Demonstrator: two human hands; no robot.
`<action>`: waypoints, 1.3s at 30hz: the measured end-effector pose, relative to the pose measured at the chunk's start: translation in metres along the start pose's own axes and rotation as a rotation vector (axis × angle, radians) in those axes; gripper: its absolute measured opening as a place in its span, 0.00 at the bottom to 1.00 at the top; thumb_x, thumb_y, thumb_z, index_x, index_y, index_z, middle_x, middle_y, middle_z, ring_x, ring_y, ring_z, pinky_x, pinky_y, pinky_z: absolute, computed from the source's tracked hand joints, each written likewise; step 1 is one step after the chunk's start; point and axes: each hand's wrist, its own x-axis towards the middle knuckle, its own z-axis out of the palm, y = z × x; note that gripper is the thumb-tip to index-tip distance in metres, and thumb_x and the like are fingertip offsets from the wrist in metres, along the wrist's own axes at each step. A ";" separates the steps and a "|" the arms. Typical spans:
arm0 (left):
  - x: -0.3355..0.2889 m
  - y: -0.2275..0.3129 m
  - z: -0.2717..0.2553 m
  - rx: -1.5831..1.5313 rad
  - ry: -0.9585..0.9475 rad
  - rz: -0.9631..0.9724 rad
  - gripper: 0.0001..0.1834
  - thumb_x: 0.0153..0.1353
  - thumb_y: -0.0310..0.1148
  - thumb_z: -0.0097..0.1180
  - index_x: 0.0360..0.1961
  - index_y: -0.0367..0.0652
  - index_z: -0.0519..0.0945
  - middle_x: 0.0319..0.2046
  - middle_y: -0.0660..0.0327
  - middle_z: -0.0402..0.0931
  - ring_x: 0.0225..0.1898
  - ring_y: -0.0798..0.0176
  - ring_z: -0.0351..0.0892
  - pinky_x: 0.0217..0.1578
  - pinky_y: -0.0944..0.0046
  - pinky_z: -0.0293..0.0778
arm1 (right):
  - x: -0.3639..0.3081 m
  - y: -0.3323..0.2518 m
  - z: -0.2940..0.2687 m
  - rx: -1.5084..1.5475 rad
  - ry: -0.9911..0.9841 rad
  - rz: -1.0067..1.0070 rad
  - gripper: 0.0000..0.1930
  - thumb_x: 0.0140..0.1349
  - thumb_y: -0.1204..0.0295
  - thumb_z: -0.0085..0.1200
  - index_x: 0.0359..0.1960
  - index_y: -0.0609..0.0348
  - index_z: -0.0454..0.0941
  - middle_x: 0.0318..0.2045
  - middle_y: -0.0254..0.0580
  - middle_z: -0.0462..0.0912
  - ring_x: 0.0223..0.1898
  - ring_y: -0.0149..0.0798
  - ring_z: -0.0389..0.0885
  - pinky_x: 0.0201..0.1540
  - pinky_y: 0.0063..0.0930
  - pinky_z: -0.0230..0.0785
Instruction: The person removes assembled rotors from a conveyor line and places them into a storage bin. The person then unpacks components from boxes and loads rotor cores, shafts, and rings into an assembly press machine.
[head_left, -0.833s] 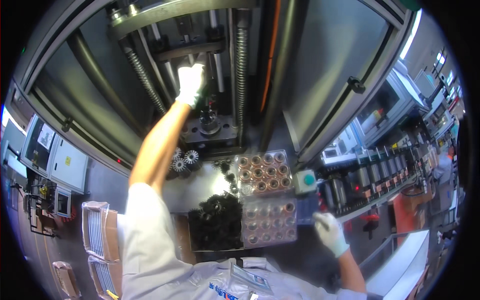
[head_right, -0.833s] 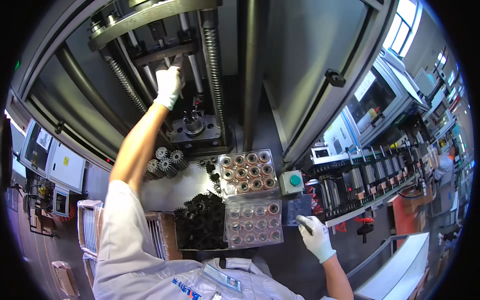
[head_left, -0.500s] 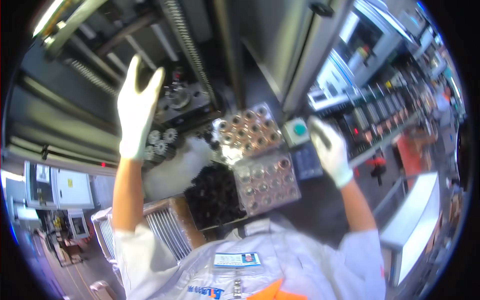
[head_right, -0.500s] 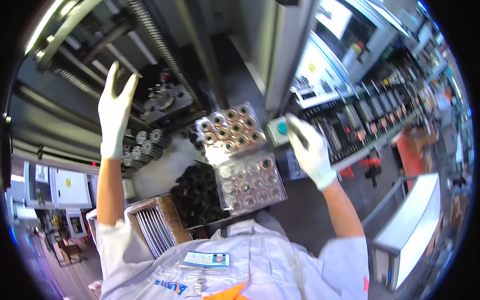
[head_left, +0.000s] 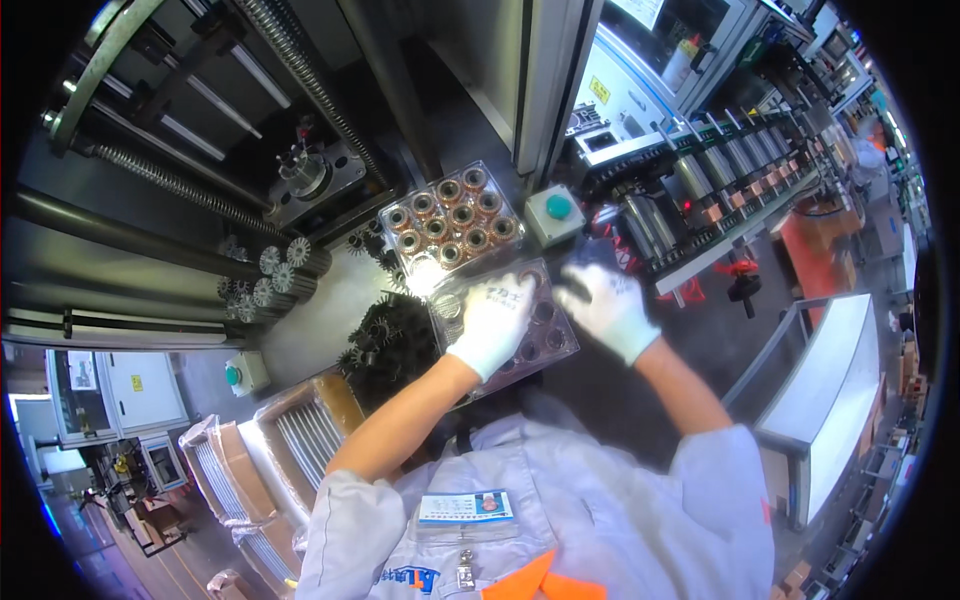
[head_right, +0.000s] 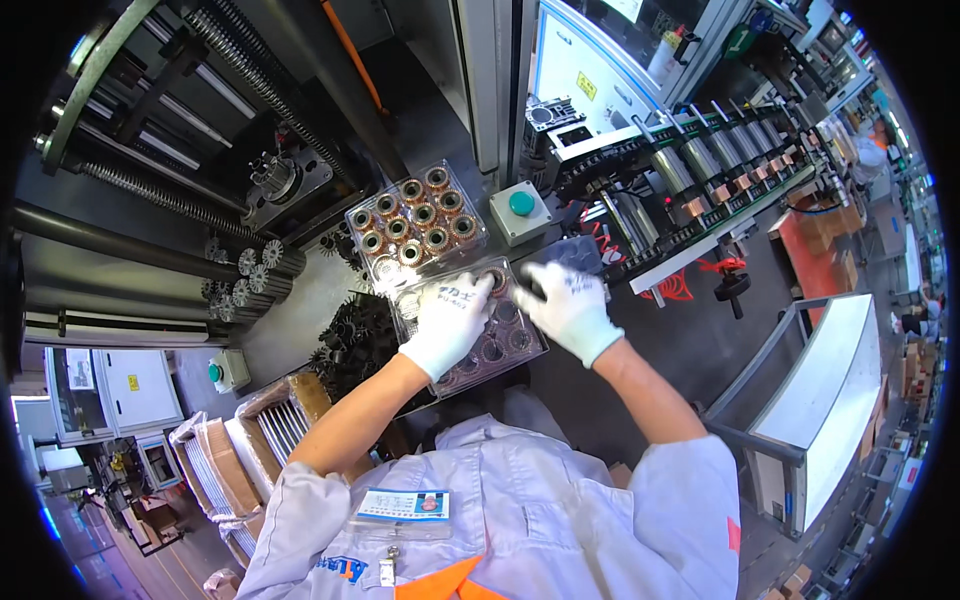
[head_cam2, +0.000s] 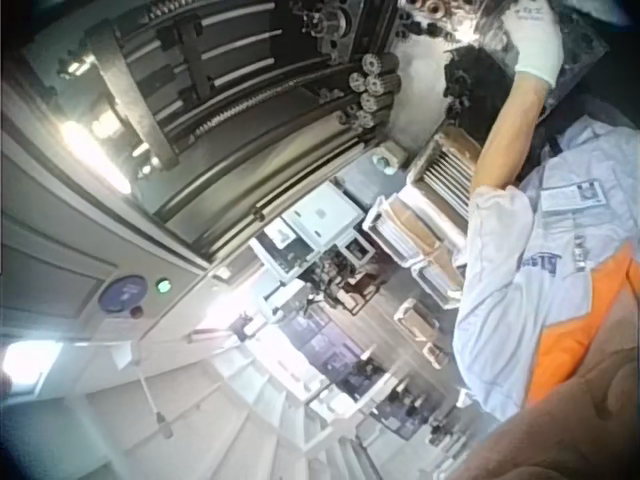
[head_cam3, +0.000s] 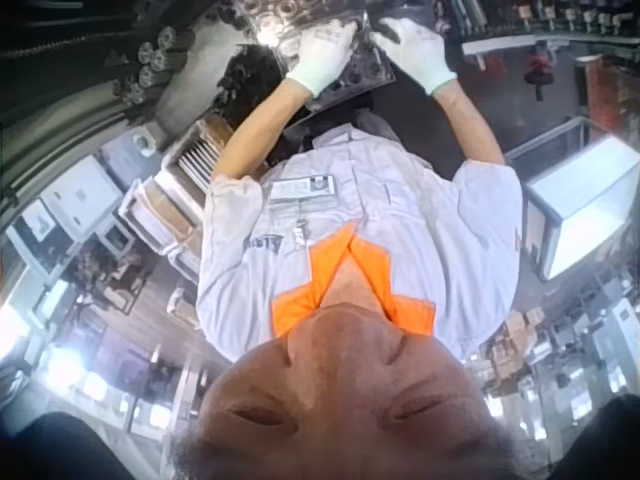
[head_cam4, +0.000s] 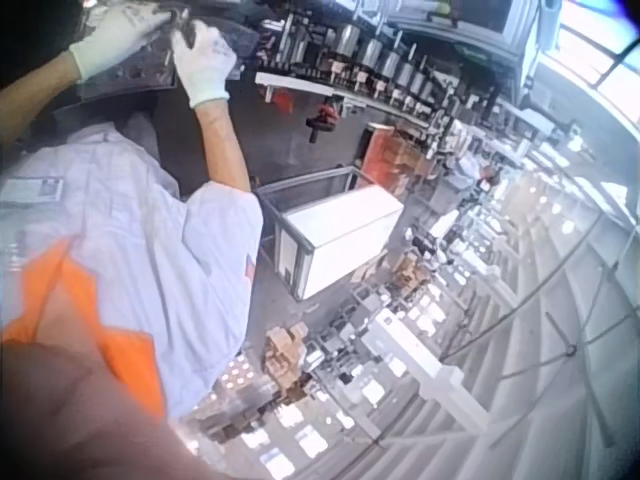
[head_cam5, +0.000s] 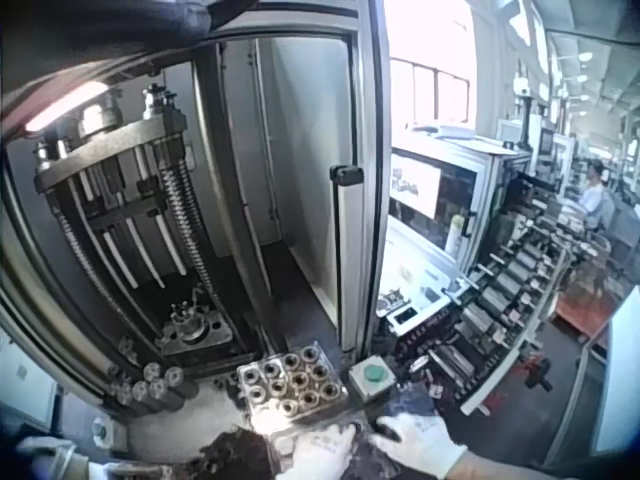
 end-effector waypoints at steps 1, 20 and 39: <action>0.002 0.001 0.003 0.001 -0.007 0.005 0.16 0.61 0.37 0.58 0.49 0.45 0.78 0.33 0.51 0.76 0.34 0.48 0.80 0.30 0.49 0.72 | -0.009 0.005 0.012 0.080 -0.042 0.048 0.21 0.62 0.53 0.58 0.49 0.54 0.81 0.40 0.44 0.85 0.39 0.49 0.84 0.45 0.44 0.75; -0.058 -0.022 -0.111 -1.321 0.331 -0.732 0.09 0.70 0.30 0.56 0.40 0.33 0.78 0.45 0.55 0.80 0.45 0.61 0.83 0.52 0.54 0.82 | -0.229 0.178 0.073 0.821 0.035 0.878 0.10 0.68 0.68 0.53 0.43 0.62 0.77 0.24 0.33 0.77 0.21 0.25 0.74 0.23 0.25 0.67; -0.093 0.031 -0.069 -1.334 0.300 -1.012 0.18 0.61 0.32 0.68 0.46 0.28 0.80 0.40 0.53 0.84 0.41 0.63 0.84 0.48 0.63 0.81 | -0.051 0.278 0.256 0.593 0.555 1.177 0.17 0.58 0.65 0.58 0.43 0.67 0.79 0.37 0.56 0.85 0.42 0.54 0.85 0.48 0.45 0.75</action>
